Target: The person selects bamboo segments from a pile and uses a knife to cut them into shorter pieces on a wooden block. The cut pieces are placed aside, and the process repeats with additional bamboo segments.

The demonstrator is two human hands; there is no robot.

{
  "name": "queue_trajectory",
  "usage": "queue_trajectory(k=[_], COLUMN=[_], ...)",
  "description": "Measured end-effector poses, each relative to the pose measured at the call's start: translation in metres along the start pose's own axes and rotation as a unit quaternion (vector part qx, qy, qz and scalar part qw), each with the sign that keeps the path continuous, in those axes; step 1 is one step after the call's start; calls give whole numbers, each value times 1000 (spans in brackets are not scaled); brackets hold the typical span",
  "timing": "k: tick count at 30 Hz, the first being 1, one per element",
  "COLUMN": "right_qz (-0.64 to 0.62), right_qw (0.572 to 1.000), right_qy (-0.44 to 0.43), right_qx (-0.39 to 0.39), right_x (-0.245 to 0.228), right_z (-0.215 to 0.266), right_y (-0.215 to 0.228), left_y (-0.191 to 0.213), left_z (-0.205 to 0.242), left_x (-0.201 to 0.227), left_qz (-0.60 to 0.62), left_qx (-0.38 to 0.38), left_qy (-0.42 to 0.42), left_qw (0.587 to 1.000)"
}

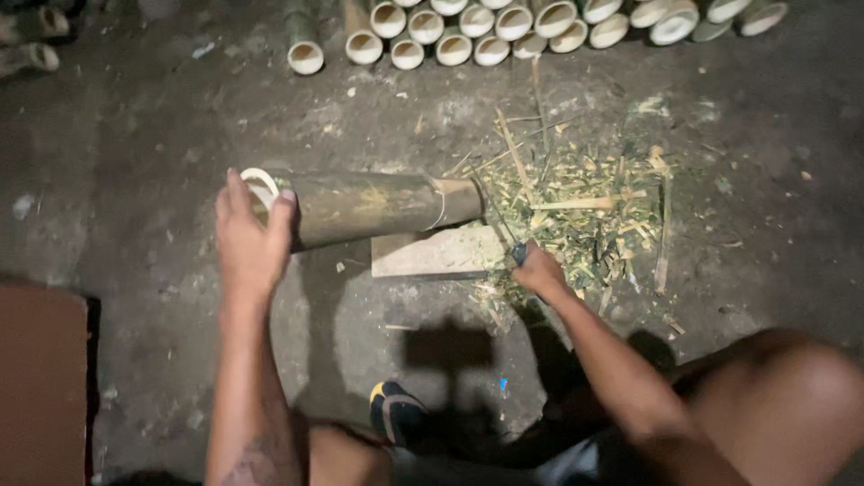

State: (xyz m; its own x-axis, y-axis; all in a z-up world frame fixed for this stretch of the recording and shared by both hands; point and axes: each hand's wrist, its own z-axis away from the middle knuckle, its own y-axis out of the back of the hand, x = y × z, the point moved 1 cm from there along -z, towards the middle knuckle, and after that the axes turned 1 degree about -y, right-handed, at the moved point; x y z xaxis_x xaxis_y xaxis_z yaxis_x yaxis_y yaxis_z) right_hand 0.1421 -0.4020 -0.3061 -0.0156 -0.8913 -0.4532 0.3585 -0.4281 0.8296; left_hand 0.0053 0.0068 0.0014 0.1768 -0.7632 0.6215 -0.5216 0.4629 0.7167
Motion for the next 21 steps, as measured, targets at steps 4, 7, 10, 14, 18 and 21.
queue_trajectory(k=[4, 7, 10, 14, 18, 21], right_qz=[-25, -177, -144, -202, -144, -146], right_qw=[998, 973, 973, 963, 975, 978], right_qy=[16, 149, 183, 152, 159, 151], right_qx=[-59, -19, 5, 90, 60, 17], right_x=[-73, -129, -152, -141, -127, -131], right_z=[63, 107, 115, 102, 96, 100], right_y=[25, 43, 53, 49, 45, 47], left_y=[-1, -9, -12, -9, -12, -15], left_z=[7, 20, 26, 25, 21, 19], left_x=[7, 21, 23, 18, 17, 12], left_qz=[0, -7, 26, 30, 49, 46], left_qx=[-3, 3, 37, 65, 74, 61], left_qy=[-63, -82, -98, -100, -122, -89], left_qw=[998, 997, 994, 992, 989, 993])
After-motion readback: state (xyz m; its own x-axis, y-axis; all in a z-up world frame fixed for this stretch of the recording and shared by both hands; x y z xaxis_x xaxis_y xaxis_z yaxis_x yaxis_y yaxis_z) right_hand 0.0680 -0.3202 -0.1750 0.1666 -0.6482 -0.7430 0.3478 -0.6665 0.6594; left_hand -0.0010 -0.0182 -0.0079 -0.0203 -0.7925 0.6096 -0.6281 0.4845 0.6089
